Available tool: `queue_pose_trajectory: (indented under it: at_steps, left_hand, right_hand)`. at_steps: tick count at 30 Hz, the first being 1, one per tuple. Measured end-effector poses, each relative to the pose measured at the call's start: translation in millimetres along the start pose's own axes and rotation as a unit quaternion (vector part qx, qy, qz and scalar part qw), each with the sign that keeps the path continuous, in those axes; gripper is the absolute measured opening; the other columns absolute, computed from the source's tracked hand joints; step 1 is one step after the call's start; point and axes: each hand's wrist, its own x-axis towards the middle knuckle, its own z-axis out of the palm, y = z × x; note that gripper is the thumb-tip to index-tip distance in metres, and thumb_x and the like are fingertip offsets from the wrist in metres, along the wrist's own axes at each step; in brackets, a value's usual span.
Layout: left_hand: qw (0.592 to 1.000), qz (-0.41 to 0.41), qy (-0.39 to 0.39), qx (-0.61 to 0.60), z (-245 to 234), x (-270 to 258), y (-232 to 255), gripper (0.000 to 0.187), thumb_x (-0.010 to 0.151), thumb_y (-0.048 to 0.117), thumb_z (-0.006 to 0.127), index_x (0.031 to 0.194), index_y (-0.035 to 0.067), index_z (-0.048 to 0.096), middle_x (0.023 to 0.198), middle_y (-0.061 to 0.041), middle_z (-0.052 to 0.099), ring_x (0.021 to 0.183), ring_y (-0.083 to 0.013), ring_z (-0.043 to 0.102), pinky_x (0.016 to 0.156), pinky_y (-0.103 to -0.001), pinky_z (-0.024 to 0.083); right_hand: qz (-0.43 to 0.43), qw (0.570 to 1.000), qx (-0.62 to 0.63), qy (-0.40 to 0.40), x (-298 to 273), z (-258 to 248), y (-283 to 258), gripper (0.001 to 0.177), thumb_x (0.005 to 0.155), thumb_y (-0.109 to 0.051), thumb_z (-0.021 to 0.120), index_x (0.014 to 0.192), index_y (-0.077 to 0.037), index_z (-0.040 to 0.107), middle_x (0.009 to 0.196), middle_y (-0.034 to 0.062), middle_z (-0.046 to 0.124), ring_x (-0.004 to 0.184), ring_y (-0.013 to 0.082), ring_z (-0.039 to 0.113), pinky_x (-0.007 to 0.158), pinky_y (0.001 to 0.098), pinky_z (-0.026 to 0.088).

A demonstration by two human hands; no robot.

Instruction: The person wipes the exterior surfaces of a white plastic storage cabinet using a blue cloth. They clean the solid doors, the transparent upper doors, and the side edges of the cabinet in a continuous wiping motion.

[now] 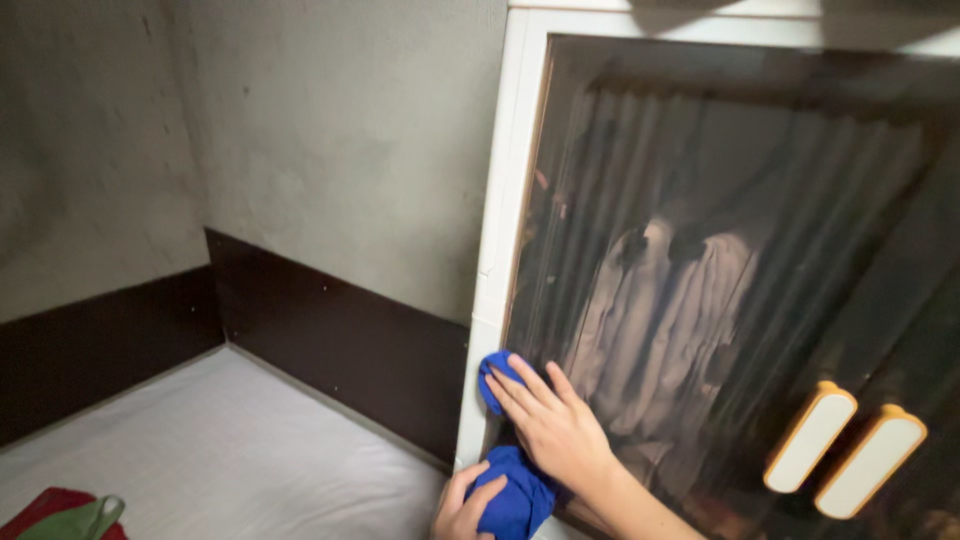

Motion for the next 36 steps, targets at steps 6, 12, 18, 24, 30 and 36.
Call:
queue_pose_trajectory:
  at_steps: [6,12,18,24,30,36]
  left_hand:
    - [0.993,-0.038,0.108,0.019,-25.5,86.2,66.0,0.057,0.054,0.008,0.054,0.104,0.006,0.081,0.120,-0.021,0.070,0.111,-0.0379,0.070,0.102,-0.043,0.052]
    - [0.990,-0.051,0.133,0.019,-45.6,144.7,101.2,0.058,0.052,-0.006,0.052,0.102,0.005,0.080,0.117,-0.018,0.071,0.112,-0.0355,0.070,0.100,-0.041,0.053]
    - [0.985,-0.063,0.163,0.010,-59.6,196.0,130.7,0.059,0.057,-0.016,0.054,0.106,0.005,0.079,0.118,-0.018,0.070,0.114,-0.0353,0.070,0.098,-0.039,0.053]
    - [0.981,-0.064,0.182,-0.029,-78.1,251.9,159.9,0.063,0.059,-0.021,0.051,0.111,0.004,0.076,0.121,-0.017,0.069,0.115,-0.0341,0.070,0.098,-0.037,0.055]
    - [0.977,-0.062,0.190,-0.067,-83.9,286.9,180.2,0.066,0.057,-0.022,0.049,0.113,0.001,0.074,0.121,-0.016,0.068,0.115,-0.0328,0.070,0.099,-0.036,0.054]
    - [0.979,-0.053,0.188,-0.061,-76.3,277.4,182.3,0.061,0.059,-0.021,0.055,0.113,0.002,0.074,0.119,-0.016,0.069,0.113,-0.0328,0.071,0.098,-0.036,0.054]
  right_hand:
    - [0.011,0.999,-0.040,0.033,38.4,-36.2,26.9,0.065,0.083,-0.022,0.064,0.146,-0.010,0.051,0.149,0.0066,0.052,0.145,0.0254,0.040,0.112,0.0529,0.032]
    - [0.031,0.994,-0.073,0.069,69.3,-61.1,48.9,0.064,0.086,-0.024,0.063,0.147,-0.012,0.050,0.152,0.0064,0.049,0.146,0.0261,0.039,0.114,0.0546,0.030]
    - [0.039,0.988,-0.114,0.097,104.3,-90.1,79.4,0.065,0.084,-0.026,0.064,0.147,-0.012,0.051,0.154,0.0072,0.048,0.147,0.0284,0.038,0.116,0.0555,0.027]
    - [0.043,0.973,-0.165,0.152,144.3,-118.8,113.0,0.061,0.090,-0.029,0.063,0.147,-0.011,0.054,0.154,0.0092,0.051,0.148,0.0303,0.038,0.118,0.0572,0.026]
    - [0.060,0.954,-0.220,0.195,167.1,-142.2,140.8,0.059,0.095,-0.031,0.062,0.150,-0.011,0.055,0.155,0.0092,0.053,0.151,0.0288,0.038,0.124,0.0573,0.018]
    - [0.082,0.943,-0.257,0.195,150.5,-150.7,147.8,0.060,0.095,-0.031,0.062,0.152,-0.012,0.056,0.156,0.0074,0.053,0.153,0.0281,0.038,0.125,0.0572,0.015]
